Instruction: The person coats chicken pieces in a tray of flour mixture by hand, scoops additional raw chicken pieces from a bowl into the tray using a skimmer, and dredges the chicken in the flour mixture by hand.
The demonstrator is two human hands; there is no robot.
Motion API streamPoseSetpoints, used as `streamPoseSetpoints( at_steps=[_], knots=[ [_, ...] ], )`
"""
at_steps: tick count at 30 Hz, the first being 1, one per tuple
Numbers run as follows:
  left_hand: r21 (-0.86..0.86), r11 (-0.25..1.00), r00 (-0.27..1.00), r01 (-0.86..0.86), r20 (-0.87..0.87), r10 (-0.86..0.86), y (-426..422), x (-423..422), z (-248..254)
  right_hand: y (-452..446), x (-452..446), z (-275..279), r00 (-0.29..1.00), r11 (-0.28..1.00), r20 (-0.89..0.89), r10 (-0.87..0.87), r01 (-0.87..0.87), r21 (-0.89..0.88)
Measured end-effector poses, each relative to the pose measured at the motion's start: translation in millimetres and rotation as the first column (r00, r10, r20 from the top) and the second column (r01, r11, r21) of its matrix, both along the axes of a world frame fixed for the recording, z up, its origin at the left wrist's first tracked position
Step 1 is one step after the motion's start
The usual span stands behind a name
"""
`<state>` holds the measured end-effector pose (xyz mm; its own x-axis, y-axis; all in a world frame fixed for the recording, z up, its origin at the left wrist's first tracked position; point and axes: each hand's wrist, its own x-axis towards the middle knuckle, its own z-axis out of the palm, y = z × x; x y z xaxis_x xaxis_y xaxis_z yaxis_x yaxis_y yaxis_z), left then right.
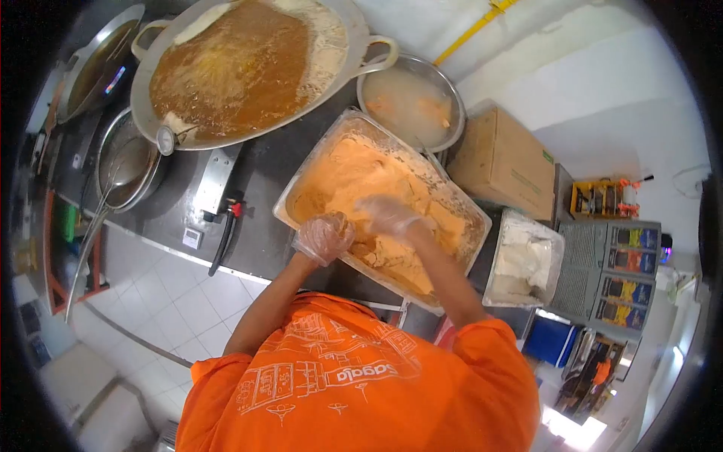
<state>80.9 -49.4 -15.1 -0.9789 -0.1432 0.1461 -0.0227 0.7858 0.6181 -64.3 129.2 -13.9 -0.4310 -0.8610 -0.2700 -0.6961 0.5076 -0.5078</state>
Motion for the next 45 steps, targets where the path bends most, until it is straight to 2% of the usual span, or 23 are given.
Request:
streamPoseSetpoints(
  at_steps=[2,3,5,8,12,14,15,17,18,20,22,25,26,27,31,33,34,36,37,39,40,42,45],
  knots=[
    [0.022,1.0,1.0,0.012,-0.027,-0.011,-0.6,0.4,-4.6,-22.6,36.6,-37.0,0.99,0.935,0.076,0.121,-0.139,0.327],
    [0.012,1.0,0.999,0.005,-0.055,-0.004,-0.6,-0.6,-6.9,-33.0,48.4,-37.6,0.993,0.938,0.069,0.095,-0.113,0.329],
    [0.003,1.0,0.995,0.02,-0.093,-0.02,-1.7,-1.5,-8.9,-43.9,61.1,-30.6,0.956,0.93,0.007,-0.293,0.283,0.233],
    [0.055,0.997,0.989,0.048,-0.143,-0.04,-4.8,-1.2,-12.2,-38.6,64.2,-16.9,0.961,0.935,-0.078,-0.265,0.276,0.224],
    [0.027,0.999,0.992,0.023,-0.124,-0.019,-2.6,-2.0,-13.6,-37.4,64.8,-63.4,0.917,0.888,-0.03,-0.397,0.392,0.239],
    [0.025,1.0,0.992,0.019,-0.127,-0.015,-2.2,0.1,-12.9,-45.6,69.3,-69.9,0.951,0.944,-0.158,-0.268,0.291,0.153],
    [0.017,1.0,0.993,0.019,-0.117,-0.017,-2.0,1.0,-13.2,-46.4,68.1,-64.4,0.949,0.943,-0.16,-0.271,0.295,0.151],
    [0.006,1.0,0.994,0.013,-0.108,-0.012,-3.9,0.9,-13.7,-48.4,57.9,-50.5,0.968,0.901,-0.061,-0.242,0.248,0.355],
    [0.013,1.0,0.996,0.004,-0.089,-0.003,-3.8,0.4,-13.2,-44.7,48.4,-49.9,0.969,0.903,-0.062,-0.238,0.245,0.353],
    [0.021,1.0,0.997,-0.016,-0.072,0.017,-3.9,0.0,-11.8,-26.0,23.4,-44.6,0.919,0.839,-0.046,-0.392,0.378,0.391],
    [0.022,1.0,0.997,0.012,-0.079,-0.01,-5.3,0.2,-10.9,9.1,2.1,-9.5,0.797,0.807,0.177,-0.577,0.59,-0.026],
    [0.049,0.998,0.997,0.027,-0.08,-0.023,-6.3,-1.1,-14.3,40.5,-47.0,-4.8,0.833,0.829,0.12,-0.54,0.551,-0.092],
    [0.049,0.999,0.997,0.024,-0.079,-0.02,-6.2,-0.5,-12.3,37.6,-64.7,0.2,0.798,0.781,0.055,-0.6,0.57,0.256],
    [0.023,1.0,0.997,0.015,-0.076,-0.014,-5.6,0.1,-10.3,35.5,-73.1,2.5,0.772,0.624,-0.031,-0.635,0.536,0.568],
    [0.021,1.0,1.0,0.009,-0.025,-0.008,-5.5,-0.2,-8.6,15.4,-63.6,-41.7,0.844,0.688,-0.034,-0.536,0.459,0.562],
    [0.019,1.0,1.0,0.0,-0.015,0.001,-5.9,-0.9,-5.4,-1.3,-48.6,-64.5,0.913,0.75,-0.231,-0.337,0.408,0.52],
    [0.02,1.0,1.0,0.002,0.001,-0.002,-5.8,-0.5,-4.1,-4.5,-48.8,-65.9,0.916,0.755,-0.23,-0.329,0.401,0.519],
    [0.031,0.999,1.0,-0.005,-0.01,0.005,-6.2,0.2,-4.9,-9.9,-44.9,-61.6,0.956,0.799,-0.25,-0.156,0.271,0.537],
    [0.047,0.999,1.0,-0.004,-0.024,0.005,-5.6,0.0,-5.0,-9.2,-39.2,-59.3,0.955,0.799,-0.251,-0.158,0.273,0.536],
    [0.048,0.999,0.999,-0.004,-0.048,0.006,-5.4,0.1,-4.9,-5.4,-35.1,-63.5,0.976,0.845,-0.215,0.037,0.084,0.528],
    [0.05,0.999,0.998,-0.008,-0.064,0.011,-6.0,0.5,-5.0,-4.2,-36.7,-64.7,0.975,0.846,-0.219,0.044,0.08,0.527],
    [0.051,0.999,0.999,-0.005,-0.043,0.007,-6.9,0.0,-4.1,-0.5,-37.6,-68.1,0.946,0.84,-0.313,-0.087,0.239,0.486],
    [0.056,0.998,1.0,0.016,-0.009,-0.016,-6.7,0.6,0.8,-3.0,-47.5,-72.7,0.962,0.782,-0.264,-0.068,0.216,0.585]
  ],
)
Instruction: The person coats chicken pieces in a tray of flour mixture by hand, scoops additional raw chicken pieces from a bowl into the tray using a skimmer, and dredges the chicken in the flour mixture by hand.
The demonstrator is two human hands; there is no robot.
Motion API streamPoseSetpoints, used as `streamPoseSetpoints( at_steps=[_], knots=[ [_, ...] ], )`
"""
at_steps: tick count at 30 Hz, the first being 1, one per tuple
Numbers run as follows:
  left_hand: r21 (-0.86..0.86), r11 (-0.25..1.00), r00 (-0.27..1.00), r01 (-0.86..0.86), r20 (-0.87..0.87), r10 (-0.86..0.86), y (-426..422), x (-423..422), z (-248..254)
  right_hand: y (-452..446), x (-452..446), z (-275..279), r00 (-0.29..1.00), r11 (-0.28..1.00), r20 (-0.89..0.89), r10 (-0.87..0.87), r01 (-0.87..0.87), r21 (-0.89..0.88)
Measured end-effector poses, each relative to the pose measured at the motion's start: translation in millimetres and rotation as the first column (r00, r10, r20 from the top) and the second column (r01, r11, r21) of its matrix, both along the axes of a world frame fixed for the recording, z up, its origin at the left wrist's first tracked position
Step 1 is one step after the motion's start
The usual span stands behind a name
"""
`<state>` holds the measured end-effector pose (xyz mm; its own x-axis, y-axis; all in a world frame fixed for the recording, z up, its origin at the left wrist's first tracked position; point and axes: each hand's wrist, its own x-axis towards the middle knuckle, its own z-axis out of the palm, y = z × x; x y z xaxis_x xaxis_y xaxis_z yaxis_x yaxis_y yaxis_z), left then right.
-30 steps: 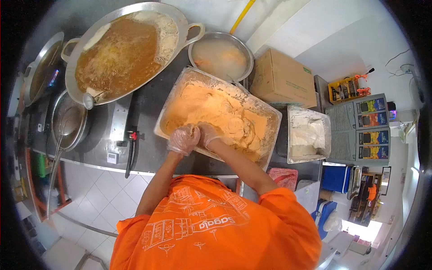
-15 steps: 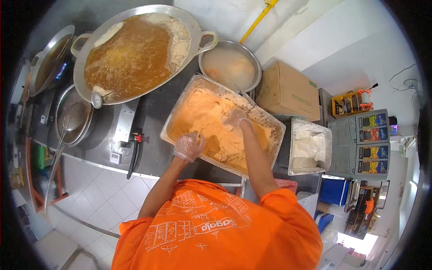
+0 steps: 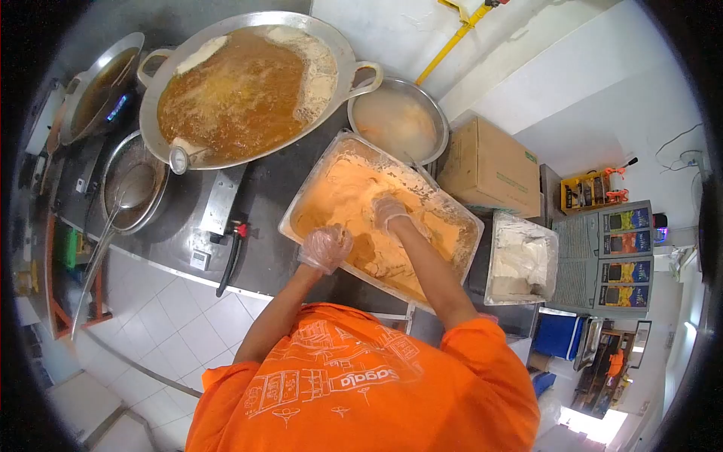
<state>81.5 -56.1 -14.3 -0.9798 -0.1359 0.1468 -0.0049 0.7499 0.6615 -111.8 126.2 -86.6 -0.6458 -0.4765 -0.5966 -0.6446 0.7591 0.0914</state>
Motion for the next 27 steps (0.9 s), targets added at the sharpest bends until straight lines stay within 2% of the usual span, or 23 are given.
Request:
streamPoseSetpoints(
  at_steps=[1,3,4,5,6,7,9,10,12,13,15,16,18,19,21,23,25,27],
  knots=[
    [0.002,1.0,1.0,0.002,0.006,-0.002,-0.6,0.0,2.5,2.9,-5.3,1.7,1.0,1.0,-0.001,0.002,-0.002,0.0],
    [-0.006,1.0,1.0,0.002,-0.03,-0.002,-0.7,2.0,-3.3,12.0,-14.9,17.5,0.99,0.987,-0.003,-0.141,0.141,-0.079],
    [-0.013,1.0,0.998,0.005,-0.069,-0.006,-1.7,1.8,-5.5,17.2,-16.9,40.2,0.992,0.989,-0.003,-0.128,0.128,-0.08],
    [-0.012,1.0,0.998,-0.008,-0.069,0.007,-2.6,1.0,-5.5,21.8,-15.3,78.0,0.935,0.889,0.198,-0.293,0.343,-0.303],
    [-0.025,1.0,0.999,-0.01,-0.037,0.009,-1.8,0.3,-5.4,23.7,-13.1,98.5,0.819,0.696,0.424,-0.387,0.561,-0.449],
    [-0.036,0.999,1.0,-0.004,-0.003,0.004,-0.3,0.4,-5.6,21.7,-10.0,99.7,0.818,0.698,0.425,-0.387,0.561,-0.445],
    [-0.02,1.0,1.0,0.003,-0.026,-0.003,-0.3,0.2,-6.1,17.2,-4.5,98.2,0.834,0.767,0.127,-0.536,0.545,-0.339],
    [-0.009,1.0,0.999,0.009,-0.049,-0.009,-1.5,0.8,-6.1,16.6,0.3,97.9,0.833,0.766,0.128,-0.538,0.546,-0.338],
    [-0.017,1.0,0.999,0.01,-0.052,-0.011,-3.0,1.1,-2.1,15.4,7.3,92.6,0.728,0.535,0.37,-0.578,0.68,-0.502],
    [-0.019,1.0,0.998,0.011,-0.054,-0.012,-2.5,1.2,0.1,12.4,9.2,89.4,0.73,0.537,0.369,-0.575,0.677,-0.504],
    [-0.033,0.999,1.0,0.014,-0.022,-0.015,-2.1,1.5,-3.7,4.9,14.2,84.7,0.832,0.671,0.242,-0.5,0.548,-0.499],
    [-0.048,0.999,1.0,0.019,0.01,-0.018,-2.2,0.5,-5.2,5.5,14.4,85.3,0.833,0.67,0.239,-0.499,0.546,-0.503],
    [-0.041,0.999,0.999,0.023,0.038,-0.022,-3.5,0.4,4.5,-5.2,16.9,123.5,0.798,0.586,0.35,-0.49,0.599,-0.545],
    [-0.032,0.999,0.997,0.032,0.075,-0.029,-3.8,1.2,9.6,-10.4,12.3,140.5,0.8,0.588,0.349,-0.488,0.597,-0.546],
    [-0.033,0.999,0.997,0.022,0.078,-0.019,-3.1,0.8,13.4,-19.0,-8.0,164.2,0.721,0.362,0.368,-0.587,0.641,-0.677],
    [-0.035,0.999,0.996,0.005,0.086,-0.002,-1.9,-0.7,11.4,-9.5,-67.7,138.0,0.758,0.279,0.308,-0.574,0.535,-0.798],
    [-0.043,0.999,0.999,-0.002,0.046,0.004,-0.8,-0.8,3.1,-21.3,-123.0,138.0,0.721,0.112,0.325,-0.612,0.486,-0.867],
    [-0.054,0.998,0.999,-0.01,0.053,0.013,0.5,-0.2,-3.6,-24.0,-209.2,89.7,0.708,0.084,0.367,-0.603,0.514,-0.854]
  ],
)
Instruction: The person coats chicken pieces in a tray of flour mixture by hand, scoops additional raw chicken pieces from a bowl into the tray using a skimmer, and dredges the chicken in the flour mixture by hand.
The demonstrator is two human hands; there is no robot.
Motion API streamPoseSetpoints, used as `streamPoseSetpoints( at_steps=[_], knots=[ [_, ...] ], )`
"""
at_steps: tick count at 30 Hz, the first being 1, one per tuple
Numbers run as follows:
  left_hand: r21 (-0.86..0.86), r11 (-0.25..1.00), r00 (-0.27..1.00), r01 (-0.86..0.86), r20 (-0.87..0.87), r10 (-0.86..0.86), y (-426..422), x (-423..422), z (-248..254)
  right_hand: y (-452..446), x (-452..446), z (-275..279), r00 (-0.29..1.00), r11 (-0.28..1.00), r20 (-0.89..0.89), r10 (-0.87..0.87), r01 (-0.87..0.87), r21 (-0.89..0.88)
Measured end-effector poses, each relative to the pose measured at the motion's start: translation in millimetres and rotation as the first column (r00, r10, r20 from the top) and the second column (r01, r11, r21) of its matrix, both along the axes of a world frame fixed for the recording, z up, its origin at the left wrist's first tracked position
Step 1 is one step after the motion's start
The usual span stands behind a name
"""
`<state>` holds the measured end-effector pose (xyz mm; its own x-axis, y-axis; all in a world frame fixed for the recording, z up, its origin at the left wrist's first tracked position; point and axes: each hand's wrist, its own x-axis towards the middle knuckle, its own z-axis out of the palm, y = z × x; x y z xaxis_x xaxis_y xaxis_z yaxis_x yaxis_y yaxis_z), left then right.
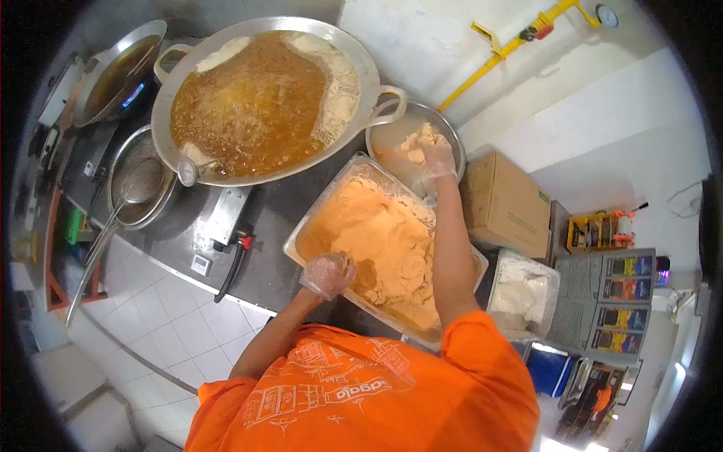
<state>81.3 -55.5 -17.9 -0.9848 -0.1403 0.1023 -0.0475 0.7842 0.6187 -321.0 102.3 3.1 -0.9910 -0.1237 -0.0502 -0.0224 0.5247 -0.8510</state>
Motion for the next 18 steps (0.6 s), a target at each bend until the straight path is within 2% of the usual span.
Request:
streamPoseSetpoints(
  at_steps=[1,3,4,6,7,9,10,12,14,15,16,17,18],
  knots=[
    [-0.009,1.0,1.0,-0.001,0.003,0.001,-0.4,-0.5,-2.1,-7.8,-18.9,-10.1,1.0,1.0,0.0,0.016,-0.016,-0.004],
    [-0.023,0.999,0.999,-0.041,-0.014,0.04,0.8,-0.8,1.3,-27.6,-49.9,-27.1,0.996,0.997,0.055,-0.077,0.078,-0.006],
    [-0.031,0.997,0.998,-0.064,-0.028,0.064,1.4,-1.2,2.3,-25.6,-98.4,-64.7,0.997,0.998,0.058,-0.055,0.056,-0.01],
    [-0.018,0.996,0.996,-0.082,-0.02,0.082,0.3,-1.9,0.0,-16.8,-155.9,-149.1,0.97,0.958,-0.24,0.03,0.041,0.284],
    [0.003,0.997,0.997,-0.072,-0.013,0.072,1.4,0.6,-0.9,-21.4,-152.1,-143.7,0.973,0.958,-0.23,0.036,0.031,0.284],
    [0.006,0.997,0.997,-0.071,0.005,0.071,2.8,0.6,0.4,-14.4,-129.4,-84.6,0.876,0.866,-0.469,0.116,0.142,0.479],
    [0.007,0.998,0.997,-0.07,0.008,0.07,2.2,-0.7,1.2,-15.3,-113.5,-44.8,0.881,0.862,-0.461,0.109,0.147,0.485],
    [-0.006,0.998,0.998,-0.065,-0.015,0.065,2.8,-0.9,-4.6,-26.4,-38.9,40.1,0.992,0.878,-0.1,0.08,-0.022,0.479],
    [-0.018,0.998,0.997,-0.062,-0.047,0.061,3.6,-1.4,-2.5,-40.9,59.8,95.9,0.999,0.987,-0.03,0.019,-0.014,0.16],
    [0.001,0.998,0.998,-0.058,0.002,0.058,2.5,-1.8,4.5,-26.7,67.1,53.7,0.972,0.956,-0.099,0.212,-0.186,0.228],
    [0.018,0.998,0.997,-0.057,0.05,0.056,1.6,-1.9,9.0,-13.3,72.9,9.9,0.903,0.888,-0.153,0.402,-0.344,0.304],
    [0.017,0.999,0.998,-0.05,0.044,0.05,1.4,-2.3,7.1,-15.3,100.2,3.1,0.726,0.581,-0.221,0.651,-0.289,0.761],
    [0.02,0.999,0.999,-0.04,0.02,0.04,1.4,-2.5,1.8,-22.2,132.1,-4.5,0.514,0.148,-0.111,0.85,-0.031,0.988]
  ],
)
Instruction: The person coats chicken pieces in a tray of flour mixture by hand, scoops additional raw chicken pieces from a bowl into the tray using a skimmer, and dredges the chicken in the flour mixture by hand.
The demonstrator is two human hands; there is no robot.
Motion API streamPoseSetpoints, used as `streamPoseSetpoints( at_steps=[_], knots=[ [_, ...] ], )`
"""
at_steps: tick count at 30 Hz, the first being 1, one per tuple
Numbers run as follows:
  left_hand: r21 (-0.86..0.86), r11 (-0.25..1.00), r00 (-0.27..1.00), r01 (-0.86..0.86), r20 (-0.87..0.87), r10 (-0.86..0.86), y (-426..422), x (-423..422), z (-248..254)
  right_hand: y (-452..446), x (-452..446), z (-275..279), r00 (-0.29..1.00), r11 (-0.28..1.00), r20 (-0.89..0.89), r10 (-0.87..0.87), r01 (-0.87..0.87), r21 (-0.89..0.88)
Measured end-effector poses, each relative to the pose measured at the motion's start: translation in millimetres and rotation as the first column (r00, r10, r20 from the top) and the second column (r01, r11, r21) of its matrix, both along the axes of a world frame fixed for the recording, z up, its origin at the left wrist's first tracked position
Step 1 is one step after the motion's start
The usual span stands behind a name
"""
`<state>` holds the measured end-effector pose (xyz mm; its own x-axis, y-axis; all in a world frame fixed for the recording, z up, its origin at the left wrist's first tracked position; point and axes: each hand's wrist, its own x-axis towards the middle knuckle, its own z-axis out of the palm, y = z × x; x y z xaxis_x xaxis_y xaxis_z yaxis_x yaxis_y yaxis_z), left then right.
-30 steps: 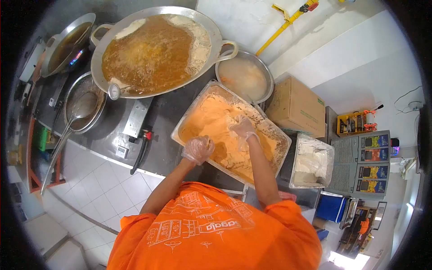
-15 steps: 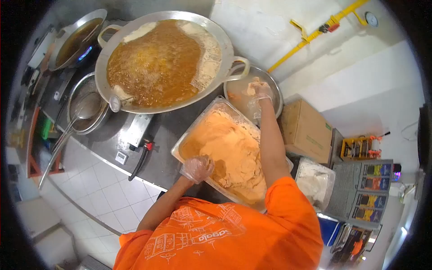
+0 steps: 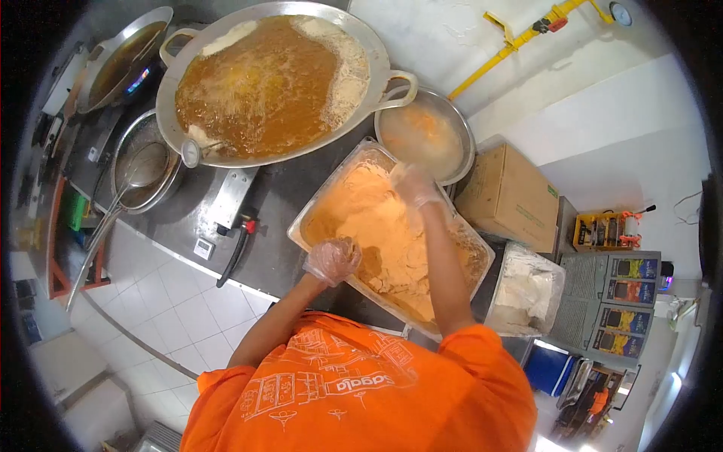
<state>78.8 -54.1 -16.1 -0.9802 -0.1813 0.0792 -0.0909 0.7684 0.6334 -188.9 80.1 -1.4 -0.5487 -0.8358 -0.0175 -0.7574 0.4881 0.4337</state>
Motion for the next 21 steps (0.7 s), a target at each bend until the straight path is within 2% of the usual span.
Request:
streamPoseSetpoints(
  at_steps=[1,2,3,5,6,8,9,11,12,14,15,17,18,20,21],
  knots=[
    [0.002,1.0,1.0,0.011,-0.021,-0.011,0.1,2.1,-3.1,0.0,17.4,-23.3,0.953,0.983,0.251,-0.172,0.182,-0.018],
    [0.001,1.0,1.0,0.017,-0.022,-0.017,-0.4,4.5,-2.7,3.5,32.6,-54.4,0.814,0.934,0.487,-0.318,0.358,0.01],
    [-0.003,0.999,0.999,0.032,-0.019,-0.032,-1.2,4.0,-1.5,6.0,50.2,-75.7,0.815,0.932,0.483,-0.321,0.363,0.007],
    [-0.011,0.999,0.999,0.044,-0.027,-0.044,-1.9,4.2,-1.3,6.3,72.0,-102.9,0.901,0.89,0.084,-0.426,0.434,-0.141],
    [0.018,0.999,0.997,0.045,-0.07,-0.044,-2.3,5.2,-3.7,6.5,69.6,-105.7,0.904,0.892,0.079,-0.421,0.428,-0.148],
    [0.045,0.998,0.992,0.041,-0.118,-0.036,-4.5,6.5,-5.5,9.8,64.8,-100.7,0.785,0.85,0.373,-0.496,0.526,0.024],
    [0.034,0.999,0.996,0.037,-0.085,-0.034,-4.1,6.2,-5.2,11.1,65.0,-95.1,0.786,0.85,0.369,-0.496,0.526,0.022],
    [0.029,0.999,0.998,0.036,-0.06,-0.034,-1.5,4.2,-6.0,16.7,61.6,-80.5,0.861,0.905,0.282,-0.424,0.413,0.099],
    [0.015,0.999,0.998,0.034,-0.049,-0.033,-1.0,4.0,-7.5,25.0,58.1,-91.4,0.863,0.906,0.277,-0.423,0.412,0.1],
    [0.001,1.0,0.999,0.025,-0.043,-0.025,-2.7,5.1,-8.8,41.9,45.8,-128.8,0.859,0.89,0.386,-0.336,0.424,-0.169],
    [0.01,0.999,0.997,0.037,-0.072,-0.036,-3.9,5.2,-9.0,36.7,48.0,-106.8,0.864,0.895,0.382,-0.328,0.414,-0.168],
    [0.025,0.999,0.995,0.041,-0.095,-0.038,-4.5,8.1,-11.9,31.1,56.6,-60.4,0.701,0.827,0.624,-0.344,0.541,-0.152],
    [0.019,0.999,0.995,0.044,-0.096,-0.042,-4.4,7.8,-13.3,32.4,60.9,-46.9,0.702,0.831,0.624,-0.343,0.536,-0.146],
    [0.017,0.999,0.994,0.043,-0.1,-0.041,-5.7,4.1,-6.9,37.6,64.0,-30.6,0.489,0.556,0.803,-0.339,0.793,-0.248],
    [0.013,0.998,0.998,0.059,-0.025,-0.059,-6.6,5.2,-0.6,37.4,66.7,-29.1,0.487,0.557,0.802,-0.345,0.794,-0.243]
  ],
)
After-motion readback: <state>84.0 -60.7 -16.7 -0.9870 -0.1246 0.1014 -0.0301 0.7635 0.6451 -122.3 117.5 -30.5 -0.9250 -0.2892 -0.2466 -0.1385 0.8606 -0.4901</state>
